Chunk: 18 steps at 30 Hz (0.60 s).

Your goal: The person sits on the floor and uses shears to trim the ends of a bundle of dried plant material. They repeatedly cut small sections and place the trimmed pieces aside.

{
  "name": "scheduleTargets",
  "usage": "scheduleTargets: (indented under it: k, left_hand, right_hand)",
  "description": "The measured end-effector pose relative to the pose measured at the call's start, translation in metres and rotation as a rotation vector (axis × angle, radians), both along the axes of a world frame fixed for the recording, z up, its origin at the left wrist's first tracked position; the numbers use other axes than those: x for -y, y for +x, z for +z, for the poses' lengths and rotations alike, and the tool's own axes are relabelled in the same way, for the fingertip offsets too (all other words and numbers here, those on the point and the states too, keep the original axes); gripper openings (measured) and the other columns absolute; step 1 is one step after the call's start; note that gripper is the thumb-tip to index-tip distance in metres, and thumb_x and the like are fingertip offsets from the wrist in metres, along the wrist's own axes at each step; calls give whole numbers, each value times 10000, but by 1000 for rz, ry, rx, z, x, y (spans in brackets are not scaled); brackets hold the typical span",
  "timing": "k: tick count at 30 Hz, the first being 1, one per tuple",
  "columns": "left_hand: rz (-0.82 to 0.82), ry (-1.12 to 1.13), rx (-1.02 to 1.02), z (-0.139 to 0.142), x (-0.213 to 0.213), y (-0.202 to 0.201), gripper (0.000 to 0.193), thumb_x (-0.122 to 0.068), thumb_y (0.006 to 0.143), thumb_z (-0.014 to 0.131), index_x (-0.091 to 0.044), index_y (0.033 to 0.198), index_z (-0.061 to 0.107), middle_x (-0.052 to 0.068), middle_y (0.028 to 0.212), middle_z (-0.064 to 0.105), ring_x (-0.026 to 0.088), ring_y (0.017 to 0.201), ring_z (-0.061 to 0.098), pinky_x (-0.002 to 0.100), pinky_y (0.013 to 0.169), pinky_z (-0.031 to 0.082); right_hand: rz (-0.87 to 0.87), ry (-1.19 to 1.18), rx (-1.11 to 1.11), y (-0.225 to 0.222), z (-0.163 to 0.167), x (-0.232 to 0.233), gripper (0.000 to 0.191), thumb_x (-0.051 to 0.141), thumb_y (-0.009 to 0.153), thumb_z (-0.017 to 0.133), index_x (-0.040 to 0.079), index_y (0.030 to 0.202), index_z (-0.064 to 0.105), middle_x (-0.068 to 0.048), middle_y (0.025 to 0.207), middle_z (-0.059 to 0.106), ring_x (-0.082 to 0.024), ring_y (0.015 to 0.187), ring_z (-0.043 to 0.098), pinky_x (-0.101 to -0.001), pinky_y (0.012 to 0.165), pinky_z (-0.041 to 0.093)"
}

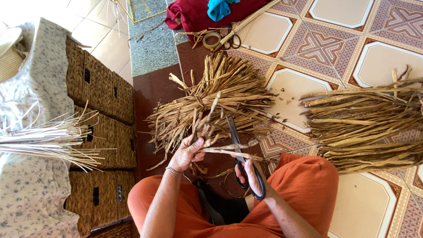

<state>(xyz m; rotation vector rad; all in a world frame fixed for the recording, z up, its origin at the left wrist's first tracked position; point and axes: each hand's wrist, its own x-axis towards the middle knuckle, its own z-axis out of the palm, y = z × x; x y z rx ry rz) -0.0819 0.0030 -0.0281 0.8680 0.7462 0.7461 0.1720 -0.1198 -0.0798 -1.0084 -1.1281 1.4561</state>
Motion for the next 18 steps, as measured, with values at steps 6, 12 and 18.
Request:
scheduleTargets:
  k: [6,12,18]
  left_hand:
    - [-95,-73,-28,-1,1,-1,168,-264,982,693,-96,995,687,-46,681,532,66,522,409,237,446,271]
    - [-133,-79,-61,-10,0,-1,203,-290,1002,692,-95,950,676,-50,654,513,59,519,400,226,451,273]
    - [-35,27,-158,-6,-14,-6,301,-413,996,702,-124,927,650,-42,629,549,70,477,415,232,413,308]
  right_hand:
    - [-38,-36,-81,2,-2,-18,915,741,933,377,-4,1444,522,-16,750,598,-58,535,507,-227,463,436]
    - [-164,80,-56,4,-3,-19,732,662,1001,435,-18,1231,573,-28,803,594,-54,446,464,-230,366,399]
    - [-368,67,-36,9,0,-26,597,590,1034,408,54,1150,644,26,573,556,-43,380,431,-258,317,370]
